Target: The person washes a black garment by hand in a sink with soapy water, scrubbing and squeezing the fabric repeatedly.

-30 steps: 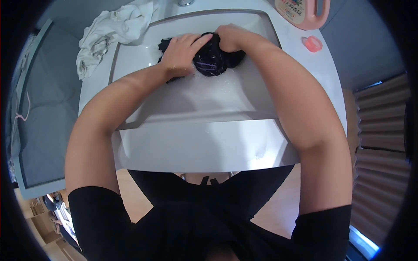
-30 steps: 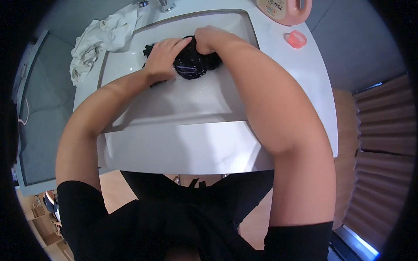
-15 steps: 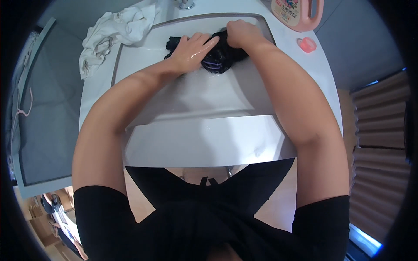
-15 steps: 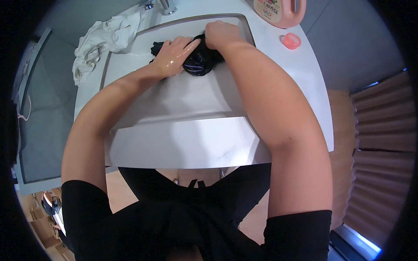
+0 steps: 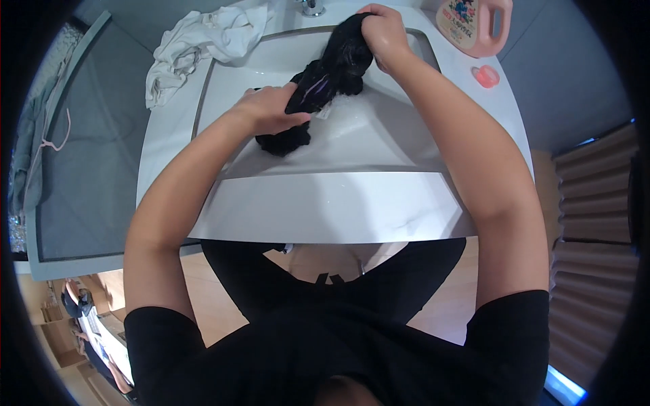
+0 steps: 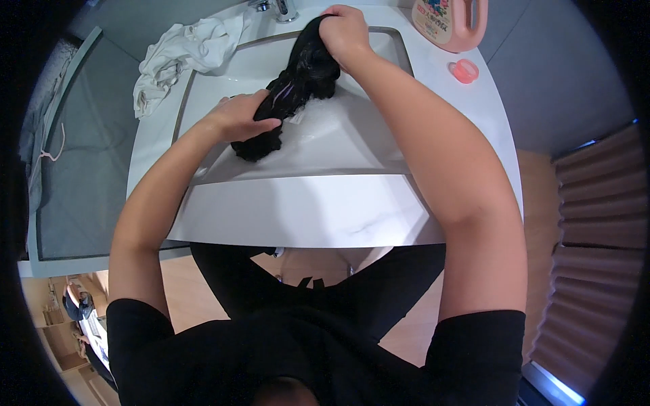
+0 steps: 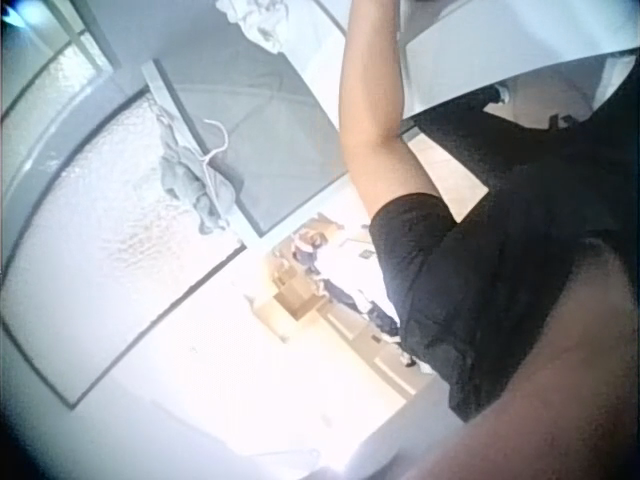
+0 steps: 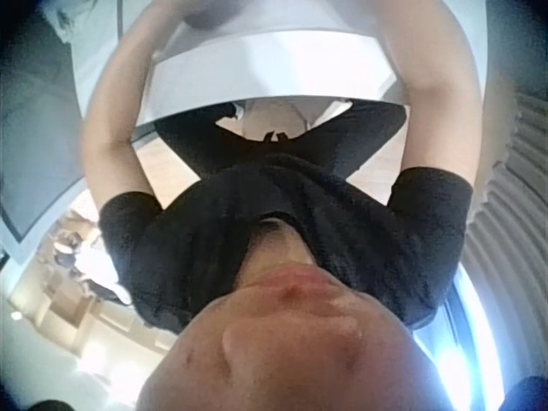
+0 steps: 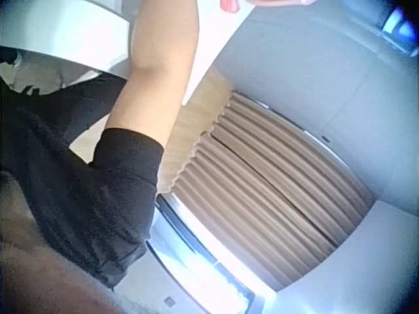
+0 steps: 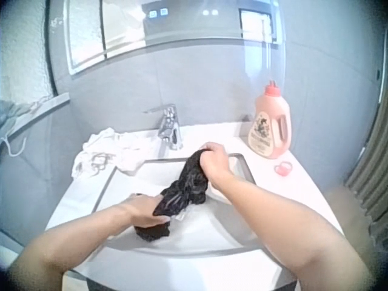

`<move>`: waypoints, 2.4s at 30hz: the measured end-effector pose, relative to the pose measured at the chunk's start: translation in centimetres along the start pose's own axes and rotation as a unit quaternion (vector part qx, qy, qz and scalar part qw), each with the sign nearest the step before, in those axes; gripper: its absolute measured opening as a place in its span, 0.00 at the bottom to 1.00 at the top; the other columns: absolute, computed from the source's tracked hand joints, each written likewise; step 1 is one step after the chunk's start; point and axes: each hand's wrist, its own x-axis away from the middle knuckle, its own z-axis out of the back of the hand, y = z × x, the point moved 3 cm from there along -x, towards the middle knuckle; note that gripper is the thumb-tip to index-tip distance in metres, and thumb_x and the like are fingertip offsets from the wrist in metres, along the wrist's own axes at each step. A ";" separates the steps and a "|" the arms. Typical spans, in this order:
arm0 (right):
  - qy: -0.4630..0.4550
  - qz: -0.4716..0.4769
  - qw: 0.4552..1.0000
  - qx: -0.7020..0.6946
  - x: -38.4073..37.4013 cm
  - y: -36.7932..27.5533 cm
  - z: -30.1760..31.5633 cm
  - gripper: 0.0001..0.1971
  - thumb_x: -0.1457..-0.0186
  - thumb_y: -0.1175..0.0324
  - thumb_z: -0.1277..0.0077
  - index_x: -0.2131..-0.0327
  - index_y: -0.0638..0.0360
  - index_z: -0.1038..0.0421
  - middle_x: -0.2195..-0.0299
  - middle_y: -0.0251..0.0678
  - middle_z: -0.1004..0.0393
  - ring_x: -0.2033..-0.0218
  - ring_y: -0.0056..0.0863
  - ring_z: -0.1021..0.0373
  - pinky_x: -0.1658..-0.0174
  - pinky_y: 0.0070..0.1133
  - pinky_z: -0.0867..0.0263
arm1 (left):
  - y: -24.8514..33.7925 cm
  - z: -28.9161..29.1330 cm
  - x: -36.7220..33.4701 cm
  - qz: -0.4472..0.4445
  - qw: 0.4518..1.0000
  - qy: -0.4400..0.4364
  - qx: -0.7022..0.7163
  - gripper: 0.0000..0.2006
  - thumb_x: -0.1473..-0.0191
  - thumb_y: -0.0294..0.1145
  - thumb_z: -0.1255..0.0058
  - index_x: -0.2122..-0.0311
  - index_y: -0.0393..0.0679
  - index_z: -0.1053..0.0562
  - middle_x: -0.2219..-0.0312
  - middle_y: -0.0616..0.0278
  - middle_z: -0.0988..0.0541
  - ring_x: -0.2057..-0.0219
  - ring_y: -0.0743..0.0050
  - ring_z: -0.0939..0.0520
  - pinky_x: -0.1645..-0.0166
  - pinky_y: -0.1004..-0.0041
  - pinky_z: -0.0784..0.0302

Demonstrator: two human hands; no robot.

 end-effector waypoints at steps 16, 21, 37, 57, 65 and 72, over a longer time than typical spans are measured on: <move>-0.382 -0.116 0.693 -0.601 5.4 -16.1 -0.8 0.11 0.38 0.71 0.59 0.56 0.61 0.30 0.57 0.46 0.24 0.56 0.39 0.25 0.49 0.34 0.28 | -2.3 -0.6 -1.4 -0.141 0.896 0.039 0.419 0.49 0.64 0.47 0.25 0.39 0.33 0.38 0.45 0.49 0.28 0.42 0.58 0.30 0.36 0.67 0.37; -0.343 -0.155 0.712 -0.593 3.8 -15.4 0.9 0.11 0.41 0.69 0.57 0.60 0.65 0.28 0.64 0.47 0.22 0.60 0.41 0.23 0.51 0.35 0.27 | -1.8 0.4 -0.6 -0.168 0.848 0.068 0.498 0.37 0.58 0.39 0.30 0.45 0.32 0.32 0.51 0.50 0.23 0.49 0.62 0.24 0.41 0.68 0.31; -0.130 -0.237 0.958 -0.097 2.0 -2.6 1.2 0.14 0.50 0.74 0.60 0.63 0.67 0.27 0.68 0.46 0.23 0.65 0.39 0.24 0.58 0.33 0.27 | -5.2 0.7 -1.5 -0.095 0.570 0.235 0.781 0.19 0.45 0.18 0.57 0.46 0.35 0.34 0.56 0.51 0.23 0.55 0.60 0.20 0.48 0.64 0.23; -0.500 -0.048 0.731 0.461 6.8 -0.1 -2.5 0.56 0.63 0.36 0.37 0.33 0.53 0.48 0.33 0.42 0.48 0.33 0.48 0.50 0.35 0.39 0.46 | -1.5 -3.8 -4.3 -0.114 0.982 0.150 0.032 0.55 0.62 0.55 0.34 0.31 0.51 0.51 0.48 0.36 0.33 0.45 0.35 0.32 0.40 0.51 0.36; -0.407 -0.010 0.754 0.516 5.2 1.1 -2.0 0.46 0.71 0.50 0.26 0.46 0.56 0.34 0.46 0.42 0.32 0.42 0.48 0.38 0.44 0.38 0.34 | 0.3 -5.1 -9.6 -0.082 0.955 0.284 0.001 0.47 0.63 0.52 0.36 0.39 0.41 0.40 0.54 0.41 0.27 0.49 0.44 0.28 0.45 0.54 0.32; -0.356 -0.037 0.741 0.568 4.6 0.9 -1.4 0.42 0.70 0.54 0.26 0.47 0.48 0.31 0.47 0.42 0.31 0.46 0.46 0.33 0.46 0.37 0.32 | 1.4 -3.4 -12.0 -0.140 0.946 0.278 -0.093 0.42 0.61 0.50 0.35 0.42 0.40 0.37 0.67 0.47 0.20 0.62 0.44 0.19 0.58 0.55 0.22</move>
